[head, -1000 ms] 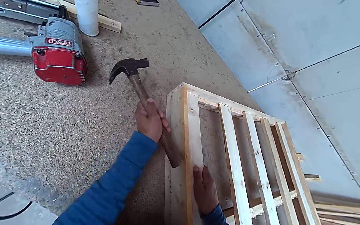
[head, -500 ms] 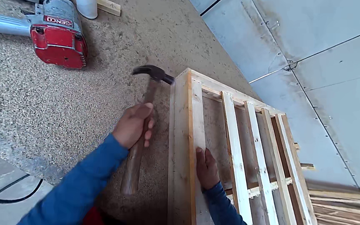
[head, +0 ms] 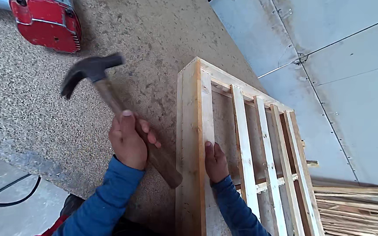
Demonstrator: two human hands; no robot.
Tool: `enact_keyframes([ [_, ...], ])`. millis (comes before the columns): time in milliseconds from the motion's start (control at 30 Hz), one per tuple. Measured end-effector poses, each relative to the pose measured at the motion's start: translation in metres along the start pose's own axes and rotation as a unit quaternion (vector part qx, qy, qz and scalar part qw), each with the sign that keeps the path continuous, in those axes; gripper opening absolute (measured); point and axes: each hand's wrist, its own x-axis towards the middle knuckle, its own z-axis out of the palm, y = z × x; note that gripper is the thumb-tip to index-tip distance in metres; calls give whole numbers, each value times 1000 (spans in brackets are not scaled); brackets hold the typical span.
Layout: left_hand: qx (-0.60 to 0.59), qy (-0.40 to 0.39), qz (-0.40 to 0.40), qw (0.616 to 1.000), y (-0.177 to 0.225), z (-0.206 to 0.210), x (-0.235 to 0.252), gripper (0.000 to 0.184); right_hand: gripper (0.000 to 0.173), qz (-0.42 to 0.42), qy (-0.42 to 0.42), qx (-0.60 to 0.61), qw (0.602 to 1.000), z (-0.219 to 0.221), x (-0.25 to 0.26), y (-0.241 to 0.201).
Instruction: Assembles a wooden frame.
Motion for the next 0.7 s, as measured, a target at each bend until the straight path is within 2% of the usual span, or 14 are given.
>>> enact_keyframes([
  [33, 17, -1, -3, 1000, -12, 4, -4, 34, 47, 0, 2, -5, 1000, -1, -1, -1],
  [100, 137, -114, -110, 978, -39, 10, -13, 34, 50, 1, -1, -13, 1000, -5, -2, -4],
  [167, 215, -198, -209, 933, -35, 14, -5, 37, 53, 2, -6, -16, 1000, -9, -4, -3],
  [200, 203, -205, -217, 933, -22, 8, 2, 38, 53, 2, -6, -12, 1000, -11, -2, -3],
  [233, 173, -189, -201, 945, -8, 0, 5, 38, 54, 3, -5, -10, 1000, -11, -1, -3],
  [300, 87, -92, -112, 986, 17, -17, -5, 36, 55, 12, -7, -12, 1000, -11, -1, -4],
  [367, 14, 22, -16, 1000, 19, -23, -22, 35, 58, 21, -5, -14, 1000, -10, -2, -3],
  [400, -2, 48, 11, 999, 8, -23, -34, 35, 57, 19, -4, -14, 1000, -10, -2, -2],
  [467, 38, -21, -31, 999, -42, -24, -63, 34, 58, 12, -1, -17, 1000, -10, -1, -2],
  [533, 133, -145, -151, 969, -85, -22, -71, 30, 60, 9, -3, -25, 1000, -11, -2, -2],
  [567, 162, -181, -214, 946, -79, -22, -71, 31, 57, 10, -3, -21, 1000, -13, -5, -2],
  [600, 153, -192, -235, 941, -61, -26, -66, 33, 56, 9, -3, -18, 1000, -14, -4, -3],
  [633, 122, -177, -217, 952, -41, -32, -63, 34, 55, 4, 1, -17, 1000, -15, -3, -4],
  [700, 43, -84, -90, 991, -11, -43, -61, 36, 56, 2, 3, -17, 1000, -15, -3, -4],
])
